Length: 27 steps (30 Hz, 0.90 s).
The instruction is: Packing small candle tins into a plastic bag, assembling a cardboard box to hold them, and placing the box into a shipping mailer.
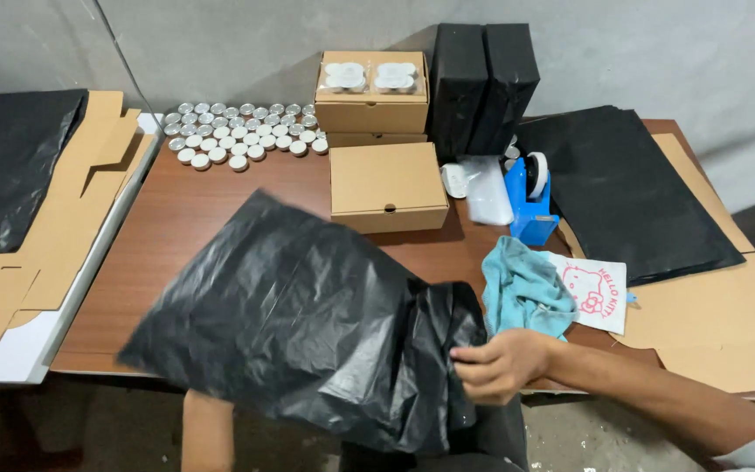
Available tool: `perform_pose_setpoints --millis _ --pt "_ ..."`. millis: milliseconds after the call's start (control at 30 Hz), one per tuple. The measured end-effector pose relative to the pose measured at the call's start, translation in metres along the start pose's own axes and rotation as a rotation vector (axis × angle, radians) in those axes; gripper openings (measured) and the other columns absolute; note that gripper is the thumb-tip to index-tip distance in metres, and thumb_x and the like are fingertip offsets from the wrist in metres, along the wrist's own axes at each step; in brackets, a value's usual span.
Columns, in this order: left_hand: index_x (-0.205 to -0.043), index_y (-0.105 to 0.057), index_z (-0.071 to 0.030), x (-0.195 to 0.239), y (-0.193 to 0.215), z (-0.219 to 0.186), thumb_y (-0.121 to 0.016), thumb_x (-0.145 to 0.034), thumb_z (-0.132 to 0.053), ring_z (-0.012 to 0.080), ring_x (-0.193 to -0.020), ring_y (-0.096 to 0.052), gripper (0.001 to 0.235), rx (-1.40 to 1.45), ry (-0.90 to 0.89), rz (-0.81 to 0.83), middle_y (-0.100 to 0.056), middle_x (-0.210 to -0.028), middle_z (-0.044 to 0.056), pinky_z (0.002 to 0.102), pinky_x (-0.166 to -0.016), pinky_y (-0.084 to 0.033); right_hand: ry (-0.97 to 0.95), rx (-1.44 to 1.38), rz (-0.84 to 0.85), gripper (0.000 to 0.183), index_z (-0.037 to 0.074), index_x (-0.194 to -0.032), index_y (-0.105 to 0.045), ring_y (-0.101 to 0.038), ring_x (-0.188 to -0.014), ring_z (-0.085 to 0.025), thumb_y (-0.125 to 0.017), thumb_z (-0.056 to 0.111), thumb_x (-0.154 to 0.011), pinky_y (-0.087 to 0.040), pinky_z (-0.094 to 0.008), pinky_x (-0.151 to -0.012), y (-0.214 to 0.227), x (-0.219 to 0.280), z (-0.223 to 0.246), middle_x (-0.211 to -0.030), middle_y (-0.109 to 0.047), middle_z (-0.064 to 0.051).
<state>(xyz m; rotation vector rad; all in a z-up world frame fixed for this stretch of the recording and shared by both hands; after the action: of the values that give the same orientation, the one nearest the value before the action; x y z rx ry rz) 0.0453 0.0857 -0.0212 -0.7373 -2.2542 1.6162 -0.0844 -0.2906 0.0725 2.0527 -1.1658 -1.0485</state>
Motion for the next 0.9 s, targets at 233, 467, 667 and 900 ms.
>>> perform_pose_setpoints --millis 233,467,667,900 --pt "-0.158 -0.042 -0.012 0.042 -0.066 -0.021 -0.057 -0.086 -0.019 0.0280 -0.110 -0.058 0.075 -0.601 -0.057 -0.462 -0.060 -0.130 0.019 0.041 -0.094 -0.045 -0.266 0.051 -0.171 0.026 0.001 -0.091 -0.069 -0.072 -0.108 -0.027 -0.048 0.015 -0.099 -0.060 -0.037 -0.100 -0.036 0.042 -0.014 -0.101 -0.070 -0.010" --pt "-0.150 -0.052 -0.024 0.040 -0.041 -0.069 -0.069 -0.083 -0.007 0.0258 -0.141 -0.049 0.070 -1.424 -0.033 -0.774 -0.060 -0.143 0.014 0.036 -0.113 -0.039 -0.620 -0.023 0.093 0.014 0.006 -0.088 -0.055 -0.062 -0.116 -0.038 -0.058 0.016 -0.097 -0.052 -0.046 -0.096 -0.031 0.092 -0.043 -0.098 -0.063 -0.017" --pt "-0.142 -0.059 -0.017 0.019 0.038 -0.083 -0.073 -0.076 -0.011 0.0314 -0.112 -0.069 0.067 -2.032 -0.256 -0.672 -0.071 -0.127 0.016 0.041 -0.098 -0.051 -1.252 -0.060 0.111 0.057 0.004 -0.123 -0.055 -0.056 -0.111 -0.037 -0.076 0.040 -0.083 -0.047 -0.045 -0.092 -0.065 0.122 -0.143 -0.123 -0.054 -0.018" --pt "-0.151 -0.048 -0.022 0.018 -0.031 0.012 -0.062 -0.088 -0.057 0.0379 -0.151 -0.028 0.073 -2.532 -0.350 -0.534 -0.035 -0.163 0.014 0.057 -0.119 -0.027 -1.631 -0.596 0.634 0.139 0.032 -0.165 -0.004 -0.030 -0.151 -0.042 -0.088 0.064 -0.058 -0.040 -0.043 -0.113 -0.119 0.142 -0.221 -0.170 0.024 -0.016"
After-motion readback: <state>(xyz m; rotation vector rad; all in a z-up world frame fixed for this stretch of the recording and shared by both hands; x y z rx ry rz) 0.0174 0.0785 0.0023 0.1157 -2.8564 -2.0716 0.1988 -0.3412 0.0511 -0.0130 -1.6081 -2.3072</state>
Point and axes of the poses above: each hand's wrist, its own x-axis away from the middle knuckle, its own y-axis out of the back of the hand, z = x × y, the point moved 3 cm from there along -x, towards the middle knuckle
